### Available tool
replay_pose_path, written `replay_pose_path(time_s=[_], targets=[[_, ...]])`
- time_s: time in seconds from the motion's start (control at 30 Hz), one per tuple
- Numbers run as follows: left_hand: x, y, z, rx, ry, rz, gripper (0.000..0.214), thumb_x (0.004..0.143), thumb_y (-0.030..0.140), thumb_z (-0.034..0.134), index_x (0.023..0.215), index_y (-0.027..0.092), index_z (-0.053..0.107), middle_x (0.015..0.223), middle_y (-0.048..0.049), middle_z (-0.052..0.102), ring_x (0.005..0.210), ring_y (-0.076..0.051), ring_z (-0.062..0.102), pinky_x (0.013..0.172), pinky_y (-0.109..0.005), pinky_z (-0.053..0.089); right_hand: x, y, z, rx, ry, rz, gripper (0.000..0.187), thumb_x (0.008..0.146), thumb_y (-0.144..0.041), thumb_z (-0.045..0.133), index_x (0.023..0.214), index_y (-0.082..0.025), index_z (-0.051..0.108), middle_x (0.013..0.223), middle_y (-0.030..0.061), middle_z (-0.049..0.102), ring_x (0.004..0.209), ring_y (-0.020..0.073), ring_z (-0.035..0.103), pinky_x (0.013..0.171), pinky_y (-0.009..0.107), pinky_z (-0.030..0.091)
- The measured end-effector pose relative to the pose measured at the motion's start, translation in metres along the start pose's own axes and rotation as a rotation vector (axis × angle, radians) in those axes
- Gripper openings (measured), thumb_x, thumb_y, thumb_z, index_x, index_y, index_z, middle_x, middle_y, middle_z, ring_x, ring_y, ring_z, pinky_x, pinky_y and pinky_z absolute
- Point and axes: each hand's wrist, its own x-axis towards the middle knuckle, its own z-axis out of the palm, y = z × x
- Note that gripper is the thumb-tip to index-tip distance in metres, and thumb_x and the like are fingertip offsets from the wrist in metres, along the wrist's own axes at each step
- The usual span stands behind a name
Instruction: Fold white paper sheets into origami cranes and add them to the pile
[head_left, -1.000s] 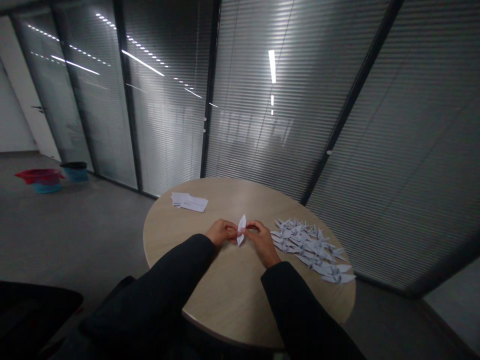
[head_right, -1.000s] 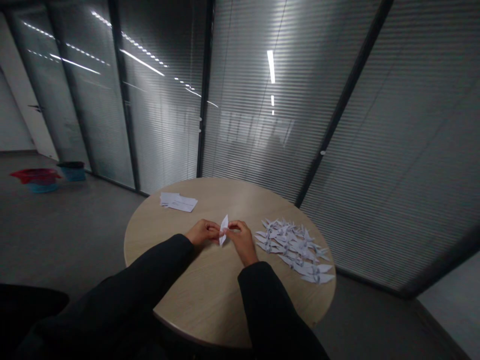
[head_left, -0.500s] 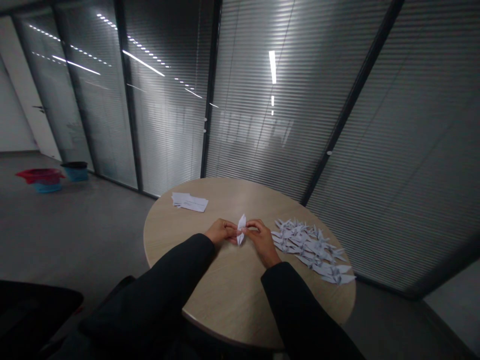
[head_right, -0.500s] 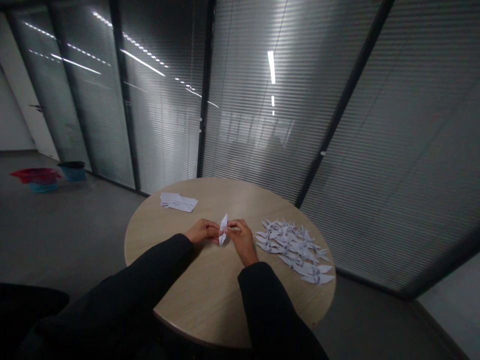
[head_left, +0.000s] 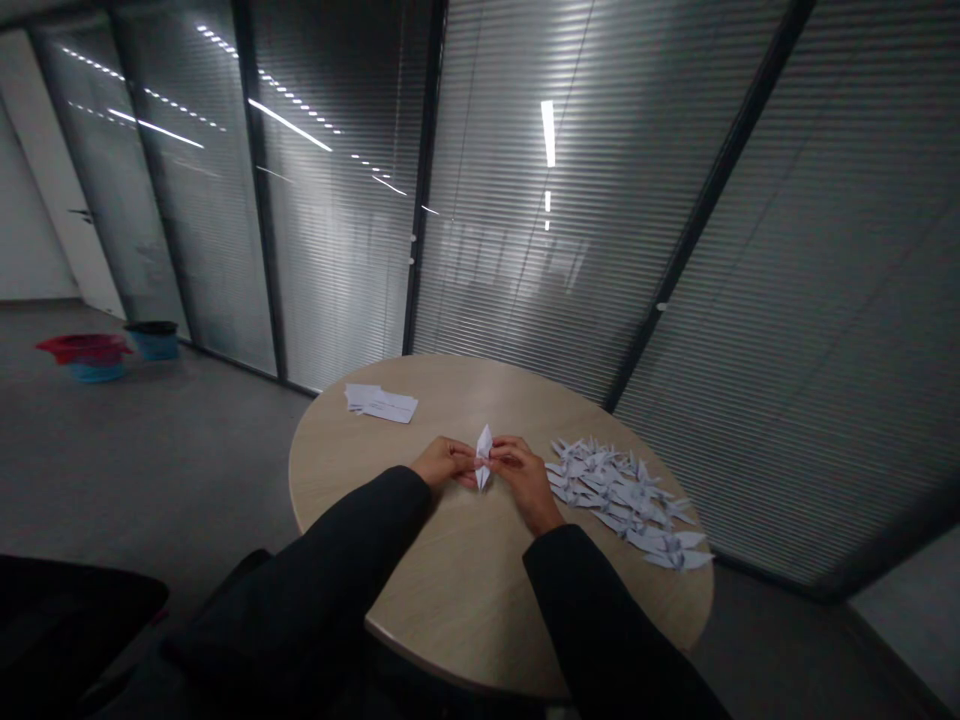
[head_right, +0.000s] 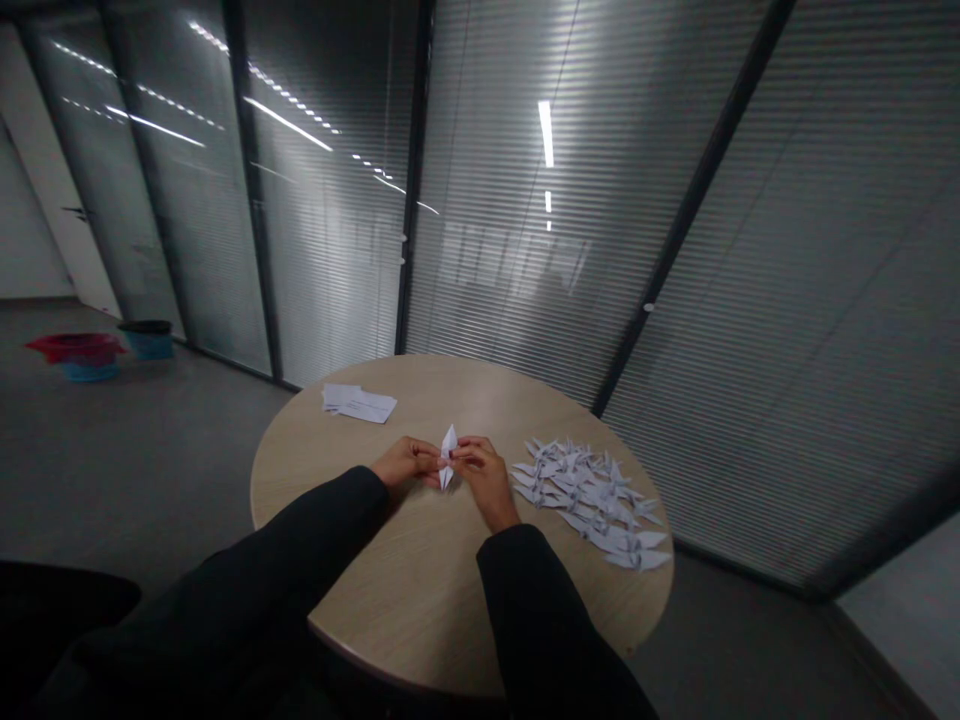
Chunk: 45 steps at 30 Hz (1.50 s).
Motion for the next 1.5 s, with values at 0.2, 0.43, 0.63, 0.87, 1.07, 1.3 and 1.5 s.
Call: replay_pose_path(time_s=[0.2, 0.43, 0.63, 0.87, 1.07, 1.3, 1.5], targets=[[0.000, 0.001, -0.002, -0.035, -0.004, -0.001, 0.043, 0.043, 0.036, 0.085, 0.069, 0.006, 0.067, 0.062, -0.0080, 0.067, 0.057, -0.016, 0.062, 0.065, -0.031, 0.051, 0.000, 0.000, -0.002, -0.045, -0.030, -0.028, 0.010, 0.065, -0.031, 0.071, 0.069, -0.021, 0.070, 0.098, 0.0044, 0.056, 0.089, 0.0177, 0.058, 0.080, 0.032, 0.048], [-0.002, 0.004, 0.000, -0.075, 0.020, -0.014, 0.027, 0.051, 0.024, 0.080, 0.069, 0.008, 0.068, 0.063, -0.0084, 0.068, 0.058, -0.018, 0.064, 0.062, -0.029, 0.051, 0.002, 0.000, -0.003, -0.140, -0.054, -0.099, 0.009, 0.067, -0.031, 0.069, 0.070, -0.024, 0.072, 0.095, 0.0045, 0.058, 0.096, 0.0196, 0.056, 0.088, 0.035, 0.044], [-0.001, 0.003, -0.001, -0.111, -0.009, -0.007, 0.028, 0.050, 0.022, 0.080, 0.070, 0.007, 0.068, 0.065, -0.0099, 0.069, 0.058, -0.017, 0.064, 0.060, -0.028, 0.050, 0.003, -0.001, -0.005, -0.092, -0.113, -0.073, 0.009, 0.066, -0.031, 0.070, 0.071, -0.023, 0.072, 0.092, 0.0047, 0.058, 0.090, 0.0190, 0.058, 0.082, 0.034, 0.047], [0.004, -0.003, -0.004, -0.079, -0.009, 0.005, 0.036, 0.045, 0.029, 0.084, 0.070, 0.007, 0.068, 0.062, -0.0066, 0.067, 0.055, -0.014, 0.061, 0.062, -0.028, 0.050, -0.001, -0.003, 0.000, -0.070, -0.076, -0.039, 0.016, 0.063, -0.034, 0.072, 0.072, -0.021, 0.068, 0.095, 0.0046, 0.057, 0.088, 0.0186, 0.059, 0.076, 0.032, 0.051], [0.002, -0.001, -0.002, -0.074, -0.022, -0.001, 0.043, 0.043, 0.035, 0.085, 0.070, 0.006, 0.067, 0.063, -0.0065, 0.066, 0.057, -0.014, 0.062, 0.065, -0.029, 0.051, -0.004, -0.009, 0.008, 0.025, -0.045, 0.073, 0.042, 0.061, -0.034, 0.073, 0.097, -0.023, 0.055, 0.097, 0.0044, 0.060, 0.089, 0.0187, 0.059, 0.071, 0.029, 0.052], [0.001, -0.001, -0.001, -0.041, -0.050, -0.012, 0.038, 0.049, 0.030, 0.083, 0.075, 0.006, 0.069, 0.064, -0.0067, 0.067, 0.061, -0.015, 0.063, 0.071, -0.030, 0.051, -0.004, -0.009, 0.006, -0.032, -0.067, 0.067, 0.031, 0.065, -0.038, 0.071, 0.088, -0.018, 0.065, 0.093, 0.0065, 0.065, 0.093, 0.0212, 0.060, 0.082, 0.034, 0.047], [0.003, -0.002, -0.001, -0.048, -0.023, -0.007, 0.045, 0.045, 0.034, 0.084, 0.077, 0.006, 0.069, 0.067, -0.0075, 0.069, 0.062, -0.015, 0.064, 0.068, -0.029, 0.051, -0.001, -0.004, 0.002, -0.084, -0.048, 0.035, 0.025, 0.064, -0.037, 0.073, 0.081, -0.019, 0.073, 0.096, 0.0073, 0.065, 0.095, 0.0219, 0.060, 0.088, 0.035, 0.044]])
